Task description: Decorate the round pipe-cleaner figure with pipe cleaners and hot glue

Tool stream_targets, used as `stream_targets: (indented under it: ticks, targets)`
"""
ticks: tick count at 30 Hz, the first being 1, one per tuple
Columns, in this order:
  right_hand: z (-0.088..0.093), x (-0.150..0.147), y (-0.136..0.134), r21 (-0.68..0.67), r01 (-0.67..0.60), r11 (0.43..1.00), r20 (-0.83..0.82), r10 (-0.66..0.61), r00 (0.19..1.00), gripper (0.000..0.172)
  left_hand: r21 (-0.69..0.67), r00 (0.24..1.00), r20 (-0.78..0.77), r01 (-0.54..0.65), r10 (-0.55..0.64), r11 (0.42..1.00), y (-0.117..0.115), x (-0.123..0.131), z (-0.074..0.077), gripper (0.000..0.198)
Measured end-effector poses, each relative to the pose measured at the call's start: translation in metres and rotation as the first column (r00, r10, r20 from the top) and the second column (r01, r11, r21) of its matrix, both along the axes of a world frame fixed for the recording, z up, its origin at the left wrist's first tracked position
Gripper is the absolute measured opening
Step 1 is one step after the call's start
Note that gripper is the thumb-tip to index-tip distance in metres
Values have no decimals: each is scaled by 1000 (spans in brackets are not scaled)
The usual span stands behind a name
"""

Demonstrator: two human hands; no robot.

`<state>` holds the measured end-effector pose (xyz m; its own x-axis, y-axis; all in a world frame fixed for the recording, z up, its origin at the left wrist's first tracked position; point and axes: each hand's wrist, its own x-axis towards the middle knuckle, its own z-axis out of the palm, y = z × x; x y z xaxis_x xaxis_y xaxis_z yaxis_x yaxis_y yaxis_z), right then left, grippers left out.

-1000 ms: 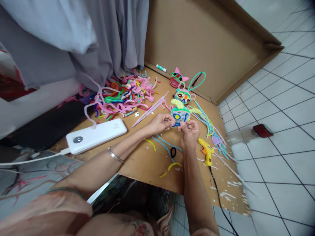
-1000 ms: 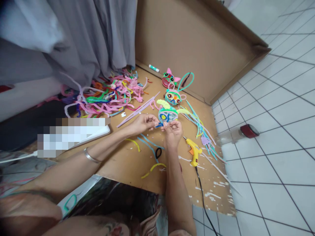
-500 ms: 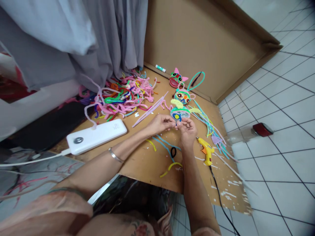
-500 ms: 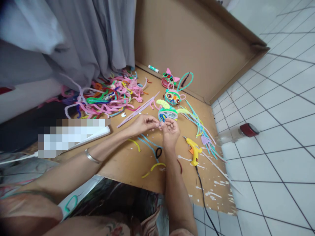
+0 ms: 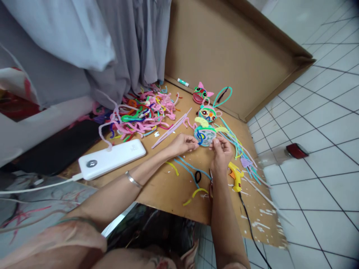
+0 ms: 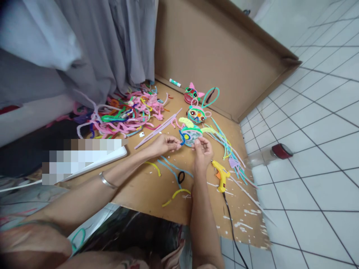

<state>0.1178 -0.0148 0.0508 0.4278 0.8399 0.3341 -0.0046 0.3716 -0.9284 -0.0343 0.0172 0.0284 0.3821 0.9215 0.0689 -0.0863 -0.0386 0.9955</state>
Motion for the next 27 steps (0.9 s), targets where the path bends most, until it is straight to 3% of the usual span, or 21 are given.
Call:
stream_targets:
  ticks: [4, 8, 11, 13, 16, 19, 22, 27]
  targets:
    - [-3, 9, -3, 62, 144, 988, 125, -151, 981, 25, 6, 999, -10, -40, 40, 999, 2, 1, 0, 19]
    - [-12, 16, -14, 28, 149, 988, 327, -150, 933, 26, 2, 1000, -3, 3, -3, 1000, -3, 2, 3, 22]
    - [-16, 18, -21, 90, 129, 988, 512, -157, 845, 24, 14, 1000, -25, 7, -7, 1000, -6, 2, 3, 22]
    - [-17, 17, -21, 145, 109, 983, 567, -173, 805, 22, 32, 997, -51, -50, 51, 998, -4, 2, 1, 20]
    - [-20, 12, -15, 157, 150, 976, 522, -211, 827, 22, 51, 969, -25, -245, 247, 968, 4, 0, -5, 15]
    - [-26, 11, -5, 96, 293, 951, 375, -308, 875, 29, 16, 914, 68, -401, 400, 916, 14, -1, -10, 14]
    - [-35, 15, 2, 31, 380, 924, 280, -373, 885, 46, -7, 900, 112, -423, 421, 906, 19, -1, -14, 16]
    - [-43, 19, 8, -10, 371, 928, 303, -351, 886, 62, -54, 897, 204, -388, 391, 920, 18, 2, -17, 16]
